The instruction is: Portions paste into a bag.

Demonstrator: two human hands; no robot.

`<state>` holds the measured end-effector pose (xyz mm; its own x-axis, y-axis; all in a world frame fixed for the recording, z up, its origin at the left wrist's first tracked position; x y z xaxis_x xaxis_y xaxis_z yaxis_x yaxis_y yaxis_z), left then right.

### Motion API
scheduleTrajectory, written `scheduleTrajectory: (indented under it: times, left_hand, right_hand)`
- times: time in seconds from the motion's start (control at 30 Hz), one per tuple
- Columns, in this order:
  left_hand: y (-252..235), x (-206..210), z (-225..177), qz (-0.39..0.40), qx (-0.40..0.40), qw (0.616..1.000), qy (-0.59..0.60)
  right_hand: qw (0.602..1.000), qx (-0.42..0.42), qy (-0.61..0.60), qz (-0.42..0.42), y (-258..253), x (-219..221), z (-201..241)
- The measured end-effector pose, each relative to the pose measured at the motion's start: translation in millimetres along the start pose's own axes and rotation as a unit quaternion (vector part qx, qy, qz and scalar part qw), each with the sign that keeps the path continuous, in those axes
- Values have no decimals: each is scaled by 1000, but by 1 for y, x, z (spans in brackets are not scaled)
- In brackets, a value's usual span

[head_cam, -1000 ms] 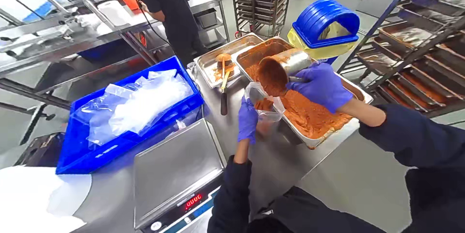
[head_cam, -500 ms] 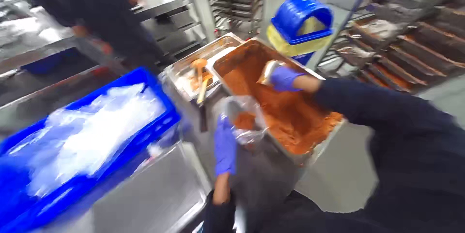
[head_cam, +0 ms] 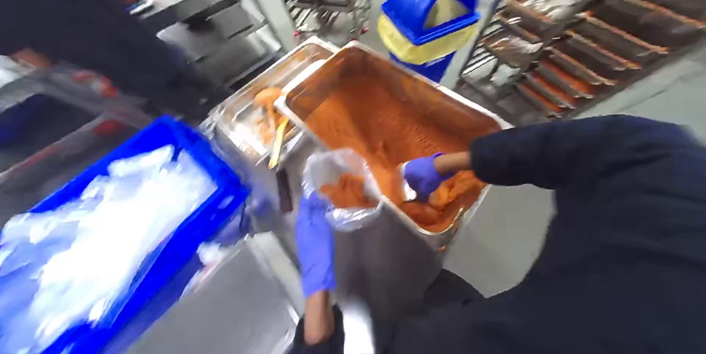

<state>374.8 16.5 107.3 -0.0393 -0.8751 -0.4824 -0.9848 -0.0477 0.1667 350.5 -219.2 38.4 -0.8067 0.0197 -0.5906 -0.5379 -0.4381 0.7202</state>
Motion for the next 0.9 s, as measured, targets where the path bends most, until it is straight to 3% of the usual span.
scheduleTrajectory:
  times: [0.13,0.23,0.37,0.53,0.6,0.67,0.73,0.83,0.9]
  left_hand:
    - [-4,2,-7,17,11,1000,2]
    - [-10,7,-6,28,23,999,10]
    - [-15,9,-5,42,11,999,6]
    - [-15,10,-7,44,9,999,0]
    - [-14,9,-9,48,9,999,-12]
    - [-14,10,-11,49,14,998,-22]
    - [-15,10,-11,50,17,998,-20]
    - [-18,10,-8,60,-15,998,10]
    - [-19,10,-8,61,-20,997,33]
  right_hand:
    - [985,38,-154,-67,20,-4,-29]
    - [946,104,-260,-165,61,-5,-44]
    - [825,192,-418,-328,114,-3,-62]
    - [659,133,-549,-497,128,-7,-75]
    - [626,108,-554,-538,140,-29,-67]
    - [618,70,-536,-571,162,-58,-47]
    - [634,42,-471,-611,187,-89,-19]
    - [721,115,-255,-634,217,-122,41]
    - [777,99,-114,-611,210,-134,97]
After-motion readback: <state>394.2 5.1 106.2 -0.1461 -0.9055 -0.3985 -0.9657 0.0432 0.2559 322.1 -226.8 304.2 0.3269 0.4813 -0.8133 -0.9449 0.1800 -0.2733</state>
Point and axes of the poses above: each hand's wrist, its own y-axis away from the middle knuckle, its own x-axis out of the palm, z = x × y, the point moved 9 cm from there along -y, towards the middle knuckle, and after that the axes turned 2 degrees about -x, right-handed, at the moved point
